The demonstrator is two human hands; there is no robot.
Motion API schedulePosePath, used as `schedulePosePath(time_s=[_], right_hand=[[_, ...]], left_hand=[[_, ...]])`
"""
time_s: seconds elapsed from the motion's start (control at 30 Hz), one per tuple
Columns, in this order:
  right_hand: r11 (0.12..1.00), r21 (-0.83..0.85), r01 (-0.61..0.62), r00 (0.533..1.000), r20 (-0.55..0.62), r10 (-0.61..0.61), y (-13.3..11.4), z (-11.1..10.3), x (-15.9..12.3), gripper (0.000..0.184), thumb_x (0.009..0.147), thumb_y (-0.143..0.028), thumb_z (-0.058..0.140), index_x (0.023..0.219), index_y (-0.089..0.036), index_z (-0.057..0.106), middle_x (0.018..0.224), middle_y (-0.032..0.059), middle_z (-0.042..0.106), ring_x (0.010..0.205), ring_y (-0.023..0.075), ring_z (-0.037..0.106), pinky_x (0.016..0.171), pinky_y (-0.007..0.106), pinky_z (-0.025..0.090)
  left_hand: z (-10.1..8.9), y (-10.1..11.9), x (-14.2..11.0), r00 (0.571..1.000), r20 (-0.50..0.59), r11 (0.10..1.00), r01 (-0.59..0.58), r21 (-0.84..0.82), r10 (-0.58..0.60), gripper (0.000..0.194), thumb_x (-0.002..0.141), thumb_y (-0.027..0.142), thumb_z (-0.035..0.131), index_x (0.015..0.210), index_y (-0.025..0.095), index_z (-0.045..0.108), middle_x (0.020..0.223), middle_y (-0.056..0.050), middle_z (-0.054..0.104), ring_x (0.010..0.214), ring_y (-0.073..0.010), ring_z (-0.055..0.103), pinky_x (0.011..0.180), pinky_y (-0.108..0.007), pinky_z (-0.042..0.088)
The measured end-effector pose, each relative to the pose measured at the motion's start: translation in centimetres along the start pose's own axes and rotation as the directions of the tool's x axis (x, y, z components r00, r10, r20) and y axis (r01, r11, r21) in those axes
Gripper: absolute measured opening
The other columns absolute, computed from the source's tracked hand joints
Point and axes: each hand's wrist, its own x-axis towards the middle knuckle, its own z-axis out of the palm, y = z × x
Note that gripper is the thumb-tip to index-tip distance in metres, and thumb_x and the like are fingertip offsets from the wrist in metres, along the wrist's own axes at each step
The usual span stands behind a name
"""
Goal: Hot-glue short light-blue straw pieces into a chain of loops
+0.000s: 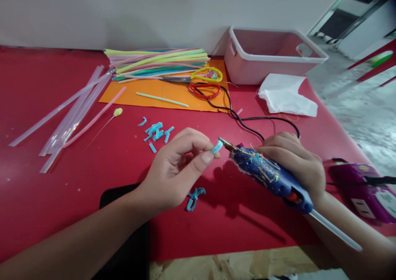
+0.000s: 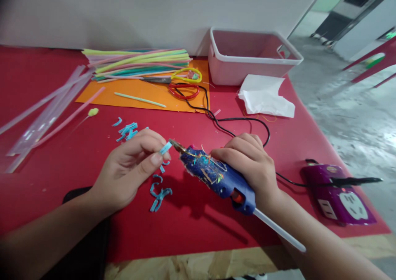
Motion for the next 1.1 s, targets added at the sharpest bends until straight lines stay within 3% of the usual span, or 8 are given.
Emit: schedulePosePath(time_s=[0.27, 0.5, 1.1], right_hand=[[0.999, -0.034, -0.015, 0.997, -0.078, 0.012, -0.03, -0.09, 0.04, 0.012, 0.097, -0.026, 0.054, 0.097, -0.022, 0.065, 0.076, 0.0023, 0.059, 0.074, 0.0188, 0.056, 0.074, 0.038, 0.040], [0.997, -0.054, 0.054, 0.998, -0.019, -0.055, -0.55, -0.17, -0.01, 0.016, 0.099, -0.025, 0.051, 0.098, -0.022, 0.066, 0.076, 0.0031, 0.062, 0.078, 0.0199, 0.057, 0.077, 0.040, 0.037], [0.994, -0.096, 0.043, 0.999, -0.021, -0.045, -0.48, -0.05, 0.11, 0.016, 0.099, -0.026, 0.052, 0.098, -0.022, 0.067, 0.076, 0.0025, 0.062, 0.078, 0.0192, 0.056, 0.080, 0.040, 0.035]], left_hand=[[0.04, -0.11, 0.13, 0.999, -0.026, 0.999, 0.035, 0.021, -0.035, 0.015, 0.095, 0.017, 0.057, 0.082, 0.018, 0.063, 0.083, -0.001, 0.057, 0.077, -0.0122, 0.055, 0.066, -0.024, 0.045], [0.13, -0.08, 0.16, 0.996, -0.032, 0.996, 0.082, 0.040, -0.081, 0.014, 0.094, 0.016, 0.057, 0.082, 0.016, 0.063, 0.082, -0.001, 0.057, 0.077, -0.0115, 0.055, 0.066, -0.023, 0.045], [-0.01, -0.28, 0.16, 0.998, 0.012, 0.998, 0.057, 0.011, -0.057, 0.014, 0.097, 0.020, 0.057, 0.085, 0.017, 0.064, 0.086, -0.003, 0.059, 0.081, -0.0137, 0.056, 0.066, -0.026, 0.044]])
